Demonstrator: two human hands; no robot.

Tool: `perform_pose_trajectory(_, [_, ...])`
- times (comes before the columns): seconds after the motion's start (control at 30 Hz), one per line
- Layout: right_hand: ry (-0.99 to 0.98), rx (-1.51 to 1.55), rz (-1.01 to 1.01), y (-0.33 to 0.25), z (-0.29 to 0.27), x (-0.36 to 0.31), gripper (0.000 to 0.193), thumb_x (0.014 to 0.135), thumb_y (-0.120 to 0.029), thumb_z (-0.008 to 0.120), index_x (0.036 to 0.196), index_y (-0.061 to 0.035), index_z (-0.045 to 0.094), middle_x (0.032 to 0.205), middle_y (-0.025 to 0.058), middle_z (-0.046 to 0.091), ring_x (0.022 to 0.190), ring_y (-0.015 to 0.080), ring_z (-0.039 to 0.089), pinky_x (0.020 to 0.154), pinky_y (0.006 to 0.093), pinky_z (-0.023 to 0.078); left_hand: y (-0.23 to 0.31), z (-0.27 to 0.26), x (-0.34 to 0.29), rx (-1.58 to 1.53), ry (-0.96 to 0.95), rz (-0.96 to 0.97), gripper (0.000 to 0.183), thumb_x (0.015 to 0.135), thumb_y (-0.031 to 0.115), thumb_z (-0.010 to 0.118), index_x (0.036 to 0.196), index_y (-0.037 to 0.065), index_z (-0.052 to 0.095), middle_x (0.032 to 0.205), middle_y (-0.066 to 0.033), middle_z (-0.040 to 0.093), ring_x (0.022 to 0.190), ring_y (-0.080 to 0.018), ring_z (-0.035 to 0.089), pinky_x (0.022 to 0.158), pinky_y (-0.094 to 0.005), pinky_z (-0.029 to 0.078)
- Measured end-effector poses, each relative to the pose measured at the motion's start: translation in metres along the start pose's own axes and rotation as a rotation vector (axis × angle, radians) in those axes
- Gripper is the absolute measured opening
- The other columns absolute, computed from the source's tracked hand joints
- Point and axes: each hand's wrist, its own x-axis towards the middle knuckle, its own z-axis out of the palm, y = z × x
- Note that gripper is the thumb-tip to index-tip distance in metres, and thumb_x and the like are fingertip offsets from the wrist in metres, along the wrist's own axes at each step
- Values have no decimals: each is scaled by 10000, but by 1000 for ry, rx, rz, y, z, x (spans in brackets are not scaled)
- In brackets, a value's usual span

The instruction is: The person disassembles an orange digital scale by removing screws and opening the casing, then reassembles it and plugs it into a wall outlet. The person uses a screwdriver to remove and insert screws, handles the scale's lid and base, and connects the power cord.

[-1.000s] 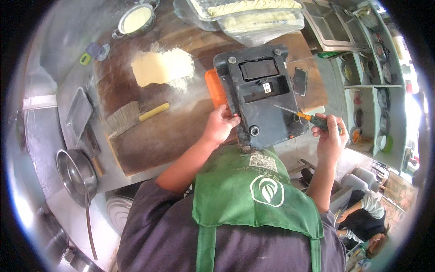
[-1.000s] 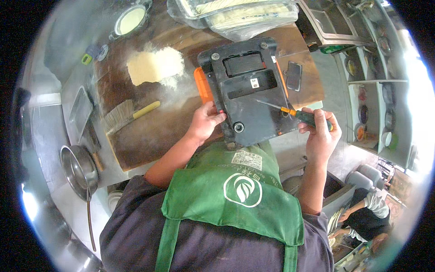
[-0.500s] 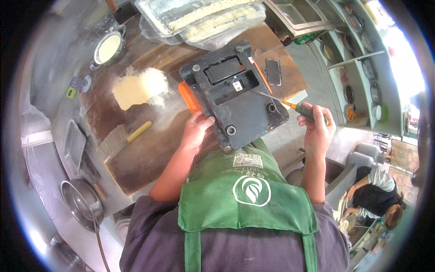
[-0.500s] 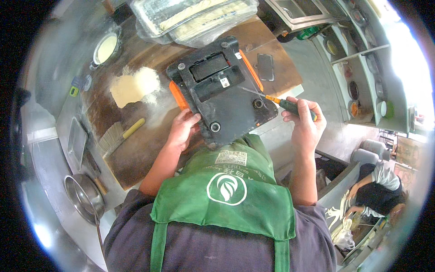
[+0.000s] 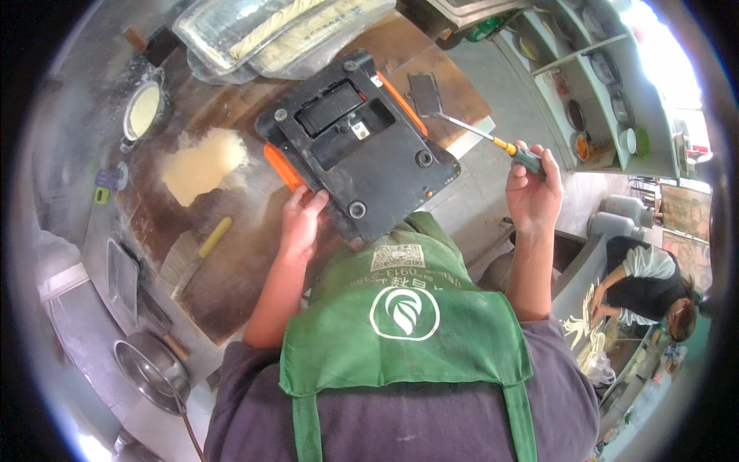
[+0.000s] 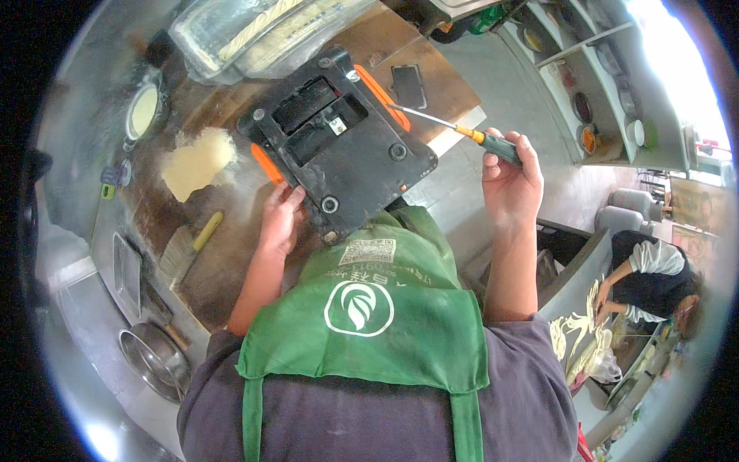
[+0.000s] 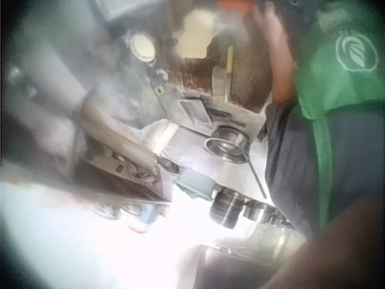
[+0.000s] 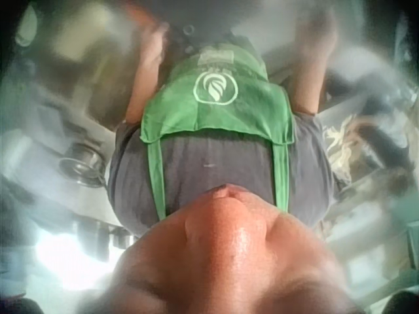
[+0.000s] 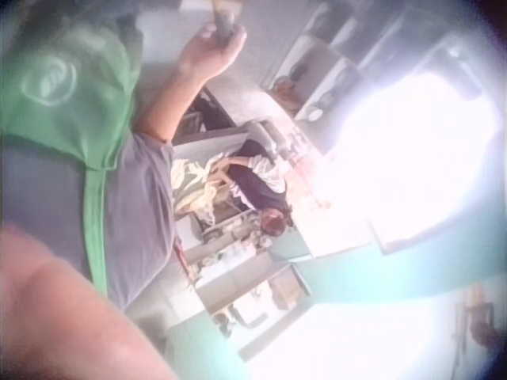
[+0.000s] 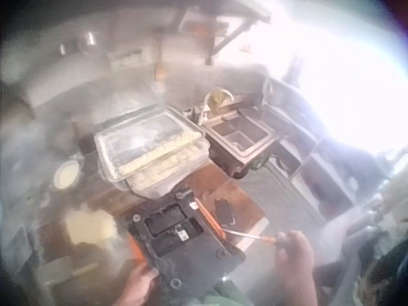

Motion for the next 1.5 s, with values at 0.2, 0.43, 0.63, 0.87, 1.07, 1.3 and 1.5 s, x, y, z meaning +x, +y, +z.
perform_pose_trajectory(0.2, [-93, 92, 179, 4, -51, -12, 207, 1012, -217, 620, 1101, -37, 668, 1068, 203, 696, 681, 198, 653, 607, 254, 564, 3, 4, -2, -27, 5, 4, 244, 1014, 62, 611, 1255, 29, 602, 1183, -54, 664, 1056, -179, 662, 902, -337, 564])
perform_pose_trajectory(0.43, [97, -279, 196, 25, -87, -26, 164, 1024, -179, 621, 1075, -24, 614, 1011, 186, 710, 668, 181, 642, 595, 256, 524, 6, 5, -4, 19, 25, 0, 244, 1019, 76, 611, 1259, 32, 607, 1185, -52, 664, 1064, -168, 656, 897, -343, 562])
perform_pose_trajectory(0.63, [61, -493, 117, 26, -83, -24, 181, 1034, -214, 633, 1101, -46, 638, 1057, 161, 709, 724, 165, 646, 591, 245, 519, 6, 3, -1, 46, 45, -1, 220, 1030, 129, 608, 1226, 30, 625, 1144, -43, 649, 1043, -160, 631, 872, -343, 549])
perform_pose_trajectory(0.87, [66, -535, -10, 37, -66, -8, 208, 1049, -249, 627, 1107, -49, 632, 1063, 143, 691, 708, 129, 607, 570, 198, 496, -2, 2, 0, 68, 38, 35, 314, 1027, 208, 633, 1302, 57, 611, 1204, -26, 656, 1061, -154, 645, 856, -336, 538])
perform_pose_trajectory(1.07, [87, -202, 22, 39, -64, 3, 167, 1018, -161, 664, 1059, -2, 632, 1012, 166, 723, 713, 177, 665, 612, 248, 526, 1, 2, 1, 54, 0, 25, 272, 1021, 126, 629, 1276, 33, 608, 1193, -51, 675, 1043, -172, 664, 863, -338, 552])
perform_pose_trajectory(1.3, [98, -181, 30, 43, -62, 9, 159, 1037, -191, 636, 1032, -32, 630, 1012, 140, 714, 709, 186, 637, 620, 264, 504, 4, 2, -1, 244, -1, 99, 258, 1016, 95, 608, 1261, 15, 625, 1157, -50, 700, 988, -138, 656, 841, -308, 541])
perform_pose_trajectory(1.5, [146, -180, 102, 49, -57, 10, 160, 1042, -193, 626, 1027, -33, 629, 1001, 132, 704, 739, 192, 617, 657, 274, 504, -1, -4, 4, 387, -68, 258, 293, 991, 44, 618, 1277, -19, 614, 1183, -53, 700, 971, -117, 636, 870, -281, 514])
